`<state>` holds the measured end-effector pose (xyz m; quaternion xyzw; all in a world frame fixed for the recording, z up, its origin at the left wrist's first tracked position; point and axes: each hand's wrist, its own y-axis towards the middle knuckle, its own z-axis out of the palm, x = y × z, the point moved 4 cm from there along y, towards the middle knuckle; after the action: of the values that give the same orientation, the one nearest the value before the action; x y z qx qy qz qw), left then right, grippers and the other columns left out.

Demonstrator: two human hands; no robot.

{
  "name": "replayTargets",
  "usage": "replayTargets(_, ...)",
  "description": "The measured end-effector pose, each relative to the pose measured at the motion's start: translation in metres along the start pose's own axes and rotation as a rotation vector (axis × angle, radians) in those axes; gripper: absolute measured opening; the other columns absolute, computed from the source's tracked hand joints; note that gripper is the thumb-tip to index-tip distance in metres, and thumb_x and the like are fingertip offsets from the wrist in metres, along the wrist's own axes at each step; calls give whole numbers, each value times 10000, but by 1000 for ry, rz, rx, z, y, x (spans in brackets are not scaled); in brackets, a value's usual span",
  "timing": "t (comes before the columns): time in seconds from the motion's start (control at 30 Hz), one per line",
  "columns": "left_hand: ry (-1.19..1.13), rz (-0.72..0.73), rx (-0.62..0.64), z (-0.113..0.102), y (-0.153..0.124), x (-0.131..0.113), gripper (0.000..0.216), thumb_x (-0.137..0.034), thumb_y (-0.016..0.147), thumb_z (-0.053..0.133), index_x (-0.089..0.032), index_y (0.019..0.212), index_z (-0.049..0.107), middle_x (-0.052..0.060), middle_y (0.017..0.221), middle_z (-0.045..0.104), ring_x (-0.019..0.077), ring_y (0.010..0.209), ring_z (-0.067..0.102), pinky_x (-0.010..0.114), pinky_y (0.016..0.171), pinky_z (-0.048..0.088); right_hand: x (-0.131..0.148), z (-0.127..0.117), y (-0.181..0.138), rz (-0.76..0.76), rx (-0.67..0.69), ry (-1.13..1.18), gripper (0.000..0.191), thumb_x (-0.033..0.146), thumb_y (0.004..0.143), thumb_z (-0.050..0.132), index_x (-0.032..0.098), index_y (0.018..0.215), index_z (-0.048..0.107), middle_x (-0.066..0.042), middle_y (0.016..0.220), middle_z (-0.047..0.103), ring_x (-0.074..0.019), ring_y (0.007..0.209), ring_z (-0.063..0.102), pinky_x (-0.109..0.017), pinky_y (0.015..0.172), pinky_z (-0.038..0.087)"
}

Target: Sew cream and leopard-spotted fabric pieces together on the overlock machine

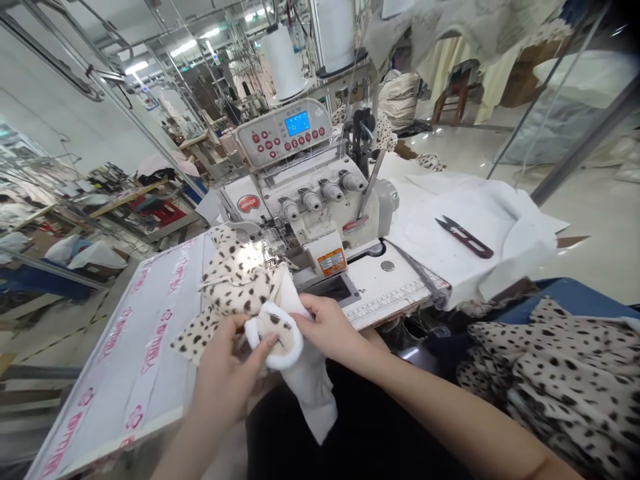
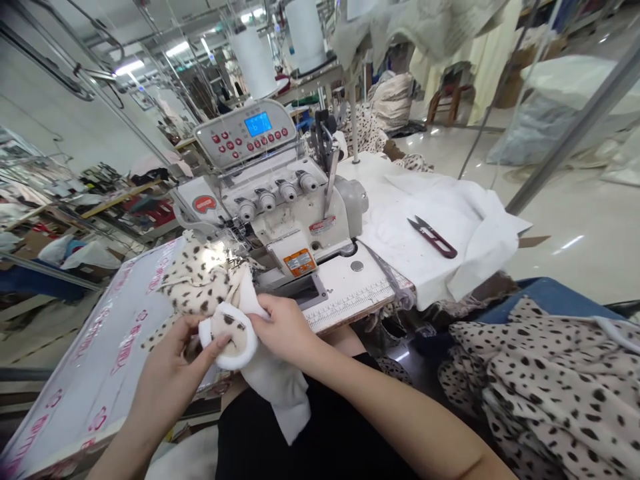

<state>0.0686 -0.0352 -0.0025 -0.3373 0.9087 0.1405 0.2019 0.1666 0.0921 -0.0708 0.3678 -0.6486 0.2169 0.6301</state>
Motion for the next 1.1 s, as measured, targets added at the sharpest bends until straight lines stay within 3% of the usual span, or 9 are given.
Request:
replayTargets(0.1,-49,-43,75,4,3,-2,334,-522,731,548,-196,794,513,-30,626,592,138,556,555,236,513,433,1,2,-3,12,-1,8,122,216,781,529,165,822,632,1,760,630,-146,683,528,-218,600,392)
replayTargets(0.17,26,14,54,-3,7,-7,296,-491,744,544,-205,814,520,-35,634,600,134,539,553,229,495,420,2,4,-5,17,7,7,115,220,771,550,169,833,633,-5,778,636,-156,702,538,-225,614,400)
replayTargets(0.33,409,509,-153,-29,12,-29,308,-378,834,445,-176,1052,530,63,914,649,190,715,611,279,589,443,1,14,-7,67,20,-22,125,257,751,591,156,817,624,-30,771,640,-183,707,564,-251,622,413)
replayTargets(0.43,595,767,-217,-31,10,-44,277,-282,855,408,-120,1019,562,85,791,603,208,695,571,313,607,432,-2,22,-8,88,48,-17,136,272,760,581,150,810,618,-37,759,640,-197,714,578,-258,616,416)
replayTargets(0.53,636,946,-224,-25,10,-58,214,-197,833,420,-148,924,607,67,715,546,213,672,528,345,608,415,-3,27,-9,62,65,18,134,260,779,557,166,852,620,-27,790,649,-198,754,590,-259,644,423)
replayTargets(0.63,551,1058,-180,-15,11,-63,216,-92,803,411,-147,910,591,105,920,590,244,891,547,383,723,431,-3,28,-9,34,71,30,135,253,787,544,174,870,615,-21,814,653,-202,783,597,-262,661,428)
replayTargets(0.77,344,914,-131,-2,14,-48,213,-137,824,454,-139,1030,508,96,1066,578,193,995,538,328,832,449,-4,27,-10,33,77,25,148,252,792,535,178,890,618,-22,822,658,-203,781,602,-268,669,437)
replayTargets(0.9,290,637,-164,5,16,-24,481,-315,795,546,-132,1219,413,120,1052,518,235,991,498,387,836,452,-4,24,-11,33,76,25,178,257,797,528,173,917,628,-38,860,669,-209,799,603,-276,684,444)
replayTargets(1.1,313,679,-193,-6,18,-27,333,-163,821,446,-99,1120,576,86,815,471,179,744,461,310,640,422,-6,25,-11,92,68,6,161,285,772,560,155,842,622,-52,805,664,-219,760,601,-280,656,439)
